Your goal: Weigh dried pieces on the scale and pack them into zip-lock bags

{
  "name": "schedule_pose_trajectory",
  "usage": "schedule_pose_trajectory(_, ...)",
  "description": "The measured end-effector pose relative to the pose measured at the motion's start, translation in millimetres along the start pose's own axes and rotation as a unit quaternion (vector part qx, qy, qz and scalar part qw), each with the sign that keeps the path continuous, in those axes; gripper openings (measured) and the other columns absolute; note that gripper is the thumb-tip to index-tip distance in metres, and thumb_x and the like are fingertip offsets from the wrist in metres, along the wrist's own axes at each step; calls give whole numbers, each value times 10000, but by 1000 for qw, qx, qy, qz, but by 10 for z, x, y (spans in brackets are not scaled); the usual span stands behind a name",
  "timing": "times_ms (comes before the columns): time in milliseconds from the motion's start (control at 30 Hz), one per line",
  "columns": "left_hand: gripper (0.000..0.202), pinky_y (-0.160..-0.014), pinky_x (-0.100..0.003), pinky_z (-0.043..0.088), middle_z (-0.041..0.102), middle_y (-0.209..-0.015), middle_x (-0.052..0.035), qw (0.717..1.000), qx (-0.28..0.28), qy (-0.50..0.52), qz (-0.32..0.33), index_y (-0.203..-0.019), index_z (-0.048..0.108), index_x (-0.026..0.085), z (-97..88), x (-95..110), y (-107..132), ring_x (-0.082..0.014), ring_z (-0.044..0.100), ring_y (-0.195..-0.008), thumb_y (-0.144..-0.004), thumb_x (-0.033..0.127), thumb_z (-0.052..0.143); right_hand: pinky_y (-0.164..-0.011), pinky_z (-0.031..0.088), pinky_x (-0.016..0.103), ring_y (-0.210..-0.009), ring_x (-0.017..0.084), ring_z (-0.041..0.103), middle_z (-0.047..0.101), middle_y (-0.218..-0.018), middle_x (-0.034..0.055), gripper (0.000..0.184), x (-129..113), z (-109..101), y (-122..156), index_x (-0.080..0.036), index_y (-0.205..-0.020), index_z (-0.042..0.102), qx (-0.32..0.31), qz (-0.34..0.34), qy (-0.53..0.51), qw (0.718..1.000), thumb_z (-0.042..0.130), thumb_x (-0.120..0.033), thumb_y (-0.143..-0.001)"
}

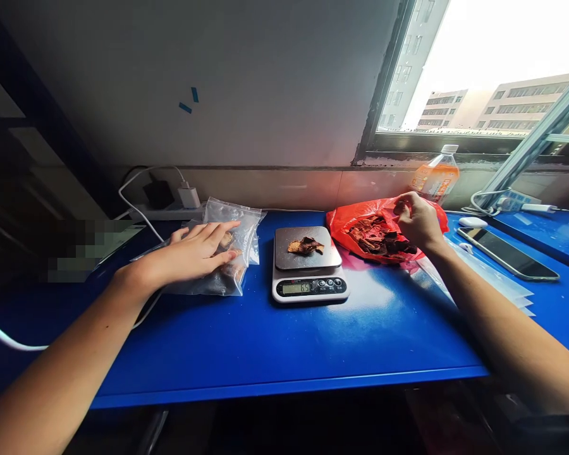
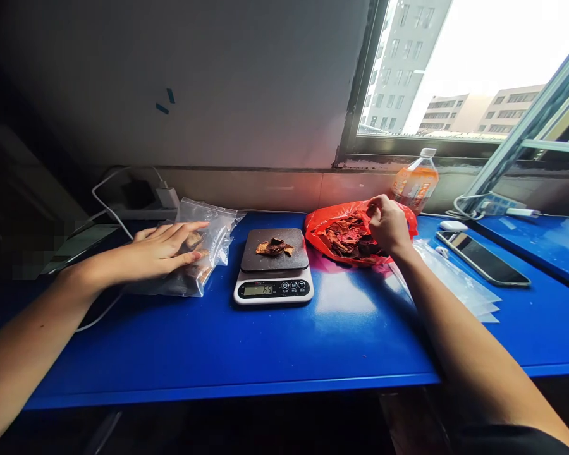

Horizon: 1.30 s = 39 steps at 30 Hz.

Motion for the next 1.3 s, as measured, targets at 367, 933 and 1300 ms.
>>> schedule_pose_trajectory(367,656,-1085,-561,155,374,-1485,-80,1000,-11,0,3,-1473,188,308,13,-10,5,-313,268,-1389,-878,562,298,-705,481,278,-725,167,664,716,-803,39,167,22,63,25,-200,-862,633,-17,16,-30,999,506,-183,-755)
schedule_pose_trajectory(933,661,-1085,-571,133,368,-1487,-44,1000,1,4,3,-1475,195,319,45,-15,-16,-339,281,-1376,-875,577,298,-621,501,270,-666,168,664,718,-760,44,133,-531,-208,164,-190,-855,655,4,-80,-100,992,574,-249,-768)
schedule_pose_trajectory(1300,646,-1086,-570,173,377,-1484,-57,1000,5,17,0,-1470,221,314,83,32,-20,-311,293,-1377,-883,578,260,-682,468,268,-744,156,609,671,-827,53,179,-1431,309,354,-213,-801,710,-35,-231,-58,970,555,-263,-873)
Point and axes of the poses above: each hand's wrist, its own y-axis away from the middle knuckle, its own z-axis out of the palm, x = y × z, the point moved 4 cm from there along -y, towards the middle knuckle
